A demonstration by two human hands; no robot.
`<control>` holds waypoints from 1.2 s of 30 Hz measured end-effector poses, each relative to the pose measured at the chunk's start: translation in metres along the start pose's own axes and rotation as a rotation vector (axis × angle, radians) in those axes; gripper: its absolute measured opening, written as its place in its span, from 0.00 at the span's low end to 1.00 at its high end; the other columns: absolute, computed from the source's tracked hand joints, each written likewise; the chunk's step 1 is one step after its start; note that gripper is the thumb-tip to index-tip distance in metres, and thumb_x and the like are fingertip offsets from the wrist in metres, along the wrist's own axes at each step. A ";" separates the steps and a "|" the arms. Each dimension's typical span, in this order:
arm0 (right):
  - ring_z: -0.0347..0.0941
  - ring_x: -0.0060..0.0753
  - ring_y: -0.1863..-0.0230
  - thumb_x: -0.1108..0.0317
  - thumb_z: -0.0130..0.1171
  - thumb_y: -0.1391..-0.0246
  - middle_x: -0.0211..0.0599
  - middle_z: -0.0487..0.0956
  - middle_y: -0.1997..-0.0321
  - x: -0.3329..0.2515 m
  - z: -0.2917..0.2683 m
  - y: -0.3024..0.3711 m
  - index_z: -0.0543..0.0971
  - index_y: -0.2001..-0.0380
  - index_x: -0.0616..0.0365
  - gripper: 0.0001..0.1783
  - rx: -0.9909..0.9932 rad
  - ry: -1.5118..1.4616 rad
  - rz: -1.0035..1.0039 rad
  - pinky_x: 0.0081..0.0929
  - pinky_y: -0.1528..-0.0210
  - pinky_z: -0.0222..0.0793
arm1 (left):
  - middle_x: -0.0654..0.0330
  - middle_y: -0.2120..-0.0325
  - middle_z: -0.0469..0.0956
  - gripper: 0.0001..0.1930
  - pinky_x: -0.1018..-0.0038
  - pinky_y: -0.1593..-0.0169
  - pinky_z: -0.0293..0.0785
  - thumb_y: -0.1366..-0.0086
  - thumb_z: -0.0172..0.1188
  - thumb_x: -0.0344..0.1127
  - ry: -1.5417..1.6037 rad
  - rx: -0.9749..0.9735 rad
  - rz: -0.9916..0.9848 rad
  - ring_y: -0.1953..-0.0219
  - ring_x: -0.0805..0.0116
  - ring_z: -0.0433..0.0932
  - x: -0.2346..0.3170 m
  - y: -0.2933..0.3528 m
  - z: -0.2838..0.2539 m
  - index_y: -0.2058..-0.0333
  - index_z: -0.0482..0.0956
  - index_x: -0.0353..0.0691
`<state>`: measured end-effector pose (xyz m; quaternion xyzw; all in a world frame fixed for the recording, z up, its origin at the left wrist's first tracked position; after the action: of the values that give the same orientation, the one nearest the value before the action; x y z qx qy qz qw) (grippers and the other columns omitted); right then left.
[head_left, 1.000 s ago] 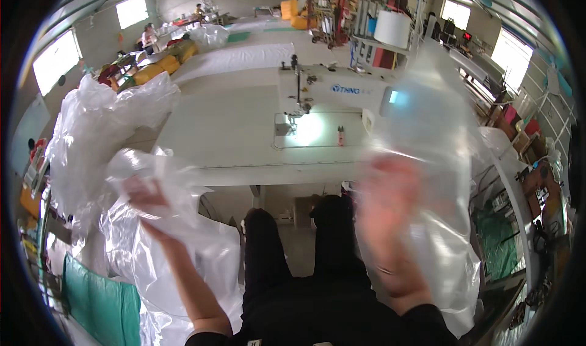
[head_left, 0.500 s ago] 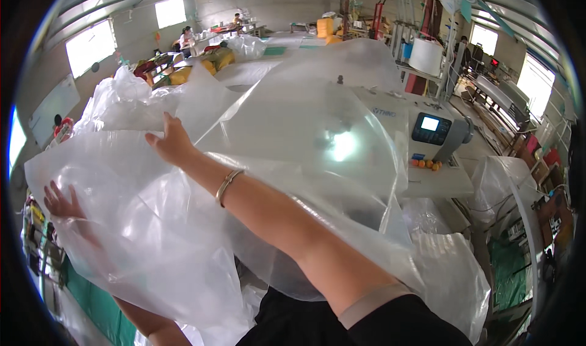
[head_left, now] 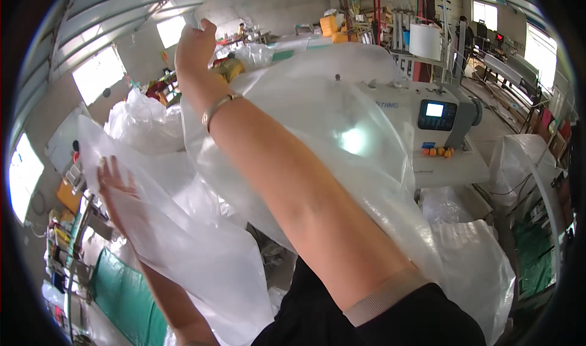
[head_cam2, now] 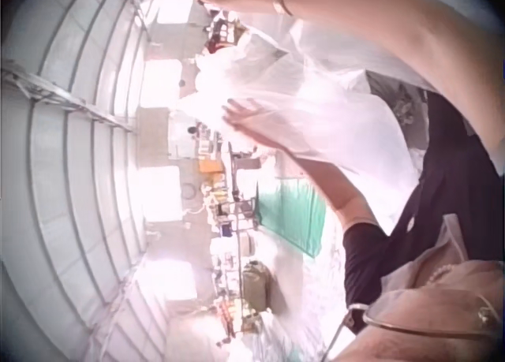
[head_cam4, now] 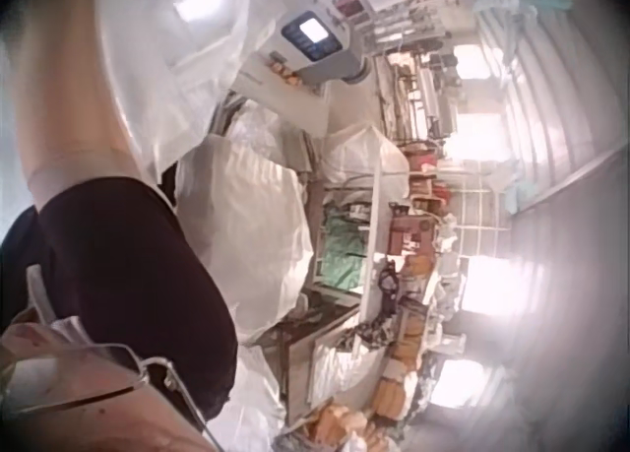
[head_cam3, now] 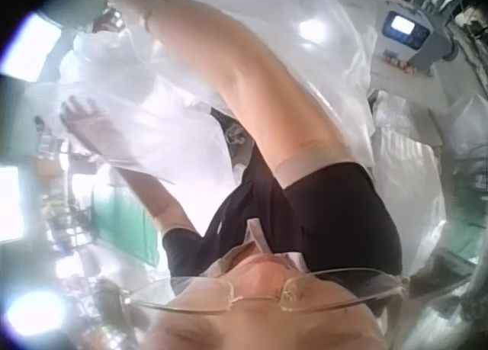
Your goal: The person aligns and sews large white plastic sheets using an industrial sewing machine. They repeatedly fold edges, guide the material under the needle, and trim excess plastic with scissors. The process is continuous, with the person handling the plastic to maintain alignment during stitching.
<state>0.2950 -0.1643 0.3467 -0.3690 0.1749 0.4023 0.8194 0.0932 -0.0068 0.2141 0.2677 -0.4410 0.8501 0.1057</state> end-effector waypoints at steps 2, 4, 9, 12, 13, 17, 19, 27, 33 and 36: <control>0.69 0.30 0.62 0.69 0.53 0.44 0.43 0.74 0.61 -0.031 0.003 0.013 0.66 0.47 0.65 0.22 -0.086 -0.195 0.034 0.28 0.59 0.66 | 0.52 0.35 0.58 0.27 0.61 0.31 0.50 0.29 0.37 0.47 -0.834 -0.404 0.378 0.32 0.57 0.56 0.002 0.027 0.000 0.34 0.56 0.43; 0.70 0.28 0.63 0.70 0.51 0.46 0.39 0.74 0.63 -0.052 0.018 0.034 0.67 0.46 0.64 0.23 -0.136 -0.312 0.033 0.27 0.58 0.66 | 0.52 0.35 0.59 0.27 0.61 0.31 0.50 0.29 0.38 0.46 -0.766 -0.629 0.259 0.33 0.57 0.57 -0.010 0.059 0.020 0.34 0.56 0.43; 0.71 0.26 0.67 0.70 0.53 0.49 0.35 0.74 0.68 -0.005 -0.001 0.017 0.70 0.50 0.65 0.21 -0.143 -0.109 0.048 0.26 0.63 0.68 | 0.52 0.36 0.60 0.27 0.62 0.32 0.50 0.28 0.38 0.45 -0.357 -0.958 -0.229 0.34 0.58 0.58 -0.121 0.145 0.136 0.34 0.56 0.42; 0.73 0.27 0.65 0.70 0.58 0.51 0.36 0.76 0.67 -0.005 -0.032 0.001 0.74 0.55 0.66 0.19 -0.243 0.182 0.045 0.25 0.63 0.68 | 0.52 0.36 0.61 0.27 0.63 0.32 0.51 0.28 0.39 0.45 -0.376 -1.006 -0.301 0.34 0.58 0.59 -0.155 0.174 0.144 0.35 0.57 0.42; 0.75 0.31 0.64 0.65 0.61 0.52 0.40 0.77 0.66 -0.010 -0.046 -0.005 0.75 0.57 0.65 0.20 -0.393 0.323 -0.015 0.28 0.62 0.69 | 0.52 0.37 0.61 0.27 0.63 0.32 0.51 0.28 0.39 0.45 -0.386 -1.001 -0.307 0.34 0.58 0.59 -0.157 0.176 0.137 0.35 0.57 0.42; 0.78 0.43 0.56 0.50 0.70 0.58 0.47 0.80 0.57 -0.035 -0.128 -0.013 0.77 0.55 0.64 0.33 -1.298 0.742 -0.297 0.33 0.53 0.72 | 0.53 0.37 0.62 0.26 0.64 0.32 0.51 0.28 0.40 0.44 -0.525 -0.883 -0.294 0.35 0.58 0.60 -0.140 0.150 0.056 0.35 0.57 0.41; 0.63 0.42 0.36 0.46 0.71 0.60 0.44 0.66 0.35 -0.052 -0.215 0.009 0.65 0.36 0.51 0.48 -1.733 1.011 -0.182 0.36 0.35 0.58 | 0.53 0.38 0.63 0.26 0.64 0.32 0.52 0.28 0.40 0.44 -0.616 -0.790 -0.280 0.35 0.59 0.61 -0.125 0.130 0.010 0.35 0.57 0.41; 0.53 0.48 0.31 0.52 0.72 0.64 0.40 0.61 0.33 -0.023 -0.517 0.064 0.59 0.33 0.42 0.53 -1.548 1.822 -0.203 0.48 0.37 0.58 | 0.53 0.39 0.65 0.26 0.66 0.33 0.53 0.28 0.42 0.42 -0.865 -0.386 -0.127 0.37 0.60 0.63 -0.048 0.045 -0.107 0.35 0.58 0.40; 0.73 0.42 0.65 0.67 0.60 0.54 0.38 0.73 0.63 0.029 -0.516 0.091 0.77 0.58 0.56 0.17 -1.260 1.510 -0.423 0.37 0.65 0.74 | 0.54 0.40 0.67 0.25 0.67 0.33 0.53 0.28 0.43 0.41 -0.862 -0.213 0.118 0.38 0.60 0.64 0.004 -0.012 -0.101 0.35 0.58 0.39; 0.74 0.46 0.73 0.72 0.55 0.52 0.43 0.72 0.68 0.046 -0.448 0.131 0.73 0.66 0.60 0.08 -1.113 1.429 -0.406 0.40 0.73 0.72 | 0.54 0.41 0.68 0.25 0.68 0.34 0.54 0.28 0.43 0.41 -0.778 -0.260 0.250 0.38 0.61 0.65 0.015 -0.027 -0.041 0.35 0.58 0.39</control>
<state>0.2249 -0.4214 -0.0397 -0.8930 0.3521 -0.0457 0.2764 0.0771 0.0417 0.2217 0.4974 -0.5807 0.6292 -0.1396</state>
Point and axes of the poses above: each hand's wrist, its own y-axis away from the middle knuckle, its own z-axis out of the palm, x = y × z, the point moved 2 cm from there along -y, towards the middle knuckle
